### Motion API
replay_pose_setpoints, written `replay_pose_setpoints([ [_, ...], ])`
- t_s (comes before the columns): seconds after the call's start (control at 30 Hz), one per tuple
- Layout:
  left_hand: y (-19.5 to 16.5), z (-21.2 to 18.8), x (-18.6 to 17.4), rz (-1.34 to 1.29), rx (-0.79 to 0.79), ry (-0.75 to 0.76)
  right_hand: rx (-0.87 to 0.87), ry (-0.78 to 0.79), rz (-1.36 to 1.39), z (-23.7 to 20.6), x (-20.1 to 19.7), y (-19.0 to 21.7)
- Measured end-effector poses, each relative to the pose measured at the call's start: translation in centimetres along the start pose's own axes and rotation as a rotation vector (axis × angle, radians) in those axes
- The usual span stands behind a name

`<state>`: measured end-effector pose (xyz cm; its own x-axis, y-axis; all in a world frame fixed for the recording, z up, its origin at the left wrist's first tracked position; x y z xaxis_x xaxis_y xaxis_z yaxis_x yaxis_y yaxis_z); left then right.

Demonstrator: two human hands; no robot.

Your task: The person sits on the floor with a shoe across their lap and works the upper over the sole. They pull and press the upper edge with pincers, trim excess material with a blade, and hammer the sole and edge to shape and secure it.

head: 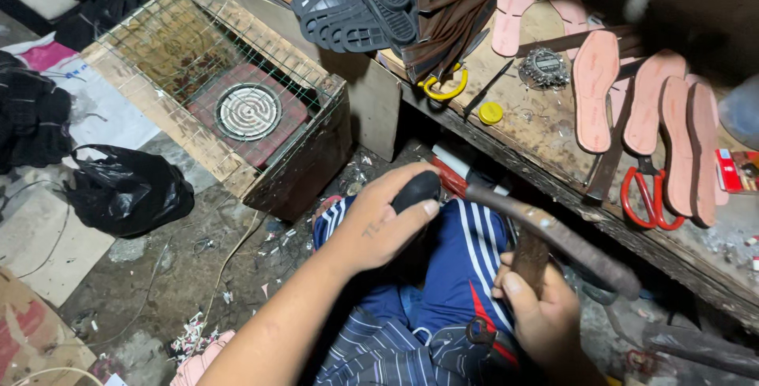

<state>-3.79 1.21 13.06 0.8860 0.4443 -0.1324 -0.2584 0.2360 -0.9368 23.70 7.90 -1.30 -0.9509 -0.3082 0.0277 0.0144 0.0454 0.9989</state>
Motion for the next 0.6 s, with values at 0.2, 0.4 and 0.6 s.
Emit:
replay_pose_setpoints([
  [0.2,2.7,0.3,-0.2,0.043,-0.080,-0.107,-0.066,-0.018,-0.234,-0.6,0.6,1.2],
  [0.4,11.2,-1.3,1.5,-0.547,-0.442,-0.129,-0.133,0.056,-0.305,0.4,3.5,3.4],
  [0.6,17.1,-4.4,4.0,-1.169,-0.775,-0.043,0.113,0.066,-0.617,2.0,5.8,4.4],
])
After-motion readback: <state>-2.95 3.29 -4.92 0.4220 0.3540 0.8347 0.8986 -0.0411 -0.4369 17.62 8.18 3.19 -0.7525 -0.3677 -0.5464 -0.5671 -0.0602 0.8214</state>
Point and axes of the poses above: each hand's wrist, its own z-axis towards the middle knuckle, its own x-axis out of the palm, y = z × x, the point moved 6 cm from there along z, towards the middle knuckle, and after that the axes turned 11 degrees about -y, right-handed, at the moved point
